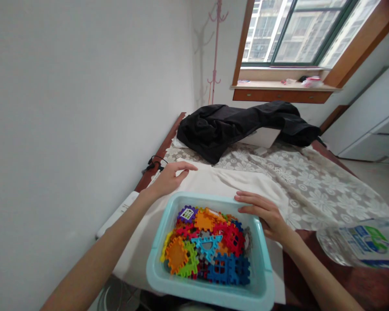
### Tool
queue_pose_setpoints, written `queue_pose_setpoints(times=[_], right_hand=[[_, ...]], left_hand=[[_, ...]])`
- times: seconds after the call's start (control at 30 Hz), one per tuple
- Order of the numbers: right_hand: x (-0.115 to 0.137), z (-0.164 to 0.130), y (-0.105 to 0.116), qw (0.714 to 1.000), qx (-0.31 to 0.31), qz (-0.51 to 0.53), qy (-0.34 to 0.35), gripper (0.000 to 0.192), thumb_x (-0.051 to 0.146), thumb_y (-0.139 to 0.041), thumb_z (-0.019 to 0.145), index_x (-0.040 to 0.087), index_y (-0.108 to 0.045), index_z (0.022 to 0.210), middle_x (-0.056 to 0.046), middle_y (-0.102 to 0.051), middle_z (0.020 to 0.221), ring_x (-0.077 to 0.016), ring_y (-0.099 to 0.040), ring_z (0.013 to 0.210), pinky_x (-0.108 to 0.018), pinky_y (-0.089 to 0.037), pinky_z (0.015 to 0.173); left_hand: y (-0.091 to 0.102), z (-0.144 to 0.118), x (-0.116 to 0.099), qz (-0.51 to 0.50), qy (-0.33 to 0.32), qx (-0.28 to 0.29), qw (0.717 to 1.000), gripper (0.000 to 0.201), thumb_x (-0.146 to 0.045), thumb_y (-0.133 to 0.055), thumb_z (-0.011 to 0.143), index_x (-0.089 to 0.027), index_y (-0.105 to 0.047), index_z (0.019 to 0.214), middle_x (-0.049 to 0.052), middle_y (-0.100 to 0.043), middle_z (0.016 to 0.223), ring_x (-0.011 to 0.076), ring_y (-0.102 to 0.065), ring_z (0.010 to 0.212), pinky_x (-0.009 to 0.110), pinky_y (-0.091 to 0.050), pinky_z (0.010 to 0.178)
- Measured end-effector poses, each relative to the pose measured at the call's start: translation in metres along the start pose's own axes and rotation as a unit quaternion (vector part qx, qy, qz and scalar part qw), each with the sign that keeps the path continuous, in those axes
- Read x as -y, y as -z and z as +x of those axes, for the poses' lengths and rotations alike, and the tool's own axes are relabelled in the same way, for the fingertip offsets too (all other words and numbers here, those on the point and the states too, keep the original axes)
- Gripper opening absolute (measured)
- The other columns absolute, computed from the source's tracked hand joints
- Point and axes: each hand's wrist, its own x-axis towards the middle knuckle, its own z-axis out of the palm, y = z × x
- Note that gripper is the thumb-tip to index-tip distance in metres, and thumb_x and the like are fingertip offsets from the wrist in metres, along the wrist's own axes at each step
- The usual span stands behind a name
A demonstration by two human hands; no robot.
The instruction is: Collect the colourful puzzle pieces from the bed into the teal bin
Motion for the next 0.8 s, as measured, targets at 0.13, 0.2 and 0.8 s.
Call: queue_pose_setpoints(times=[0.13,0.2,0.8], right_hand=[[0.001,-0.003,-0.002,0.998,0.005,-0.05,0.025,0.034,0.031,-0.061,0.103,0.027,-0.063,0.137,-0.014,-0.069,0.143,-0.0309,-0.063,0.136,-0.05,-0.057,0.11],[0.004,-0.003,-0.002,0.997,0.012,-0.067,0.029,0.039,0.033,-0.062,0.102,0.026,-0.059,0.141,-0.016,-0.067,0.145,-0.0314,-0.063,0.136,-0.049,-0.056,0.11],[0.017,-0.007,-0.006,0.995,0.009,0.046,-0.088,0.072,0.057,-0.071,0.09,0.032,-0.051,0.155,-0.014,-0.059,0.154,-0.0378,-0.059,0.14,-0.054,-0.051,0.115]], left_hand=[[0.014,-0.052,-0.021,-0.001,0.05,0.007,0.999,0.046,-0.009,-0.044,0.087,-0.026,-0.081,0.107,0.003,-0.081,0.115,0.0249,-0.074,0.112,0.041,-0.056,0.104],[0.018,-0.078,-0.024,-0.017,0.074,0.006,0.997,0.042,-0.012,-0.046,0.089,-0.027,-0.081,0.107,0.004,-0.081,0.117,0.0252,-0.073,0.115,0.042,-0.056,0.107],[0.046,-0.153,-0.042,0.011,0.119,0.144,0.982,0.097,-0.044,-0.085,0.077,-0.048,-0.036,0.161,0.0,-0.027,0.174,0.0339,-0.036,0.157,0.055,-0.033,0.128]])
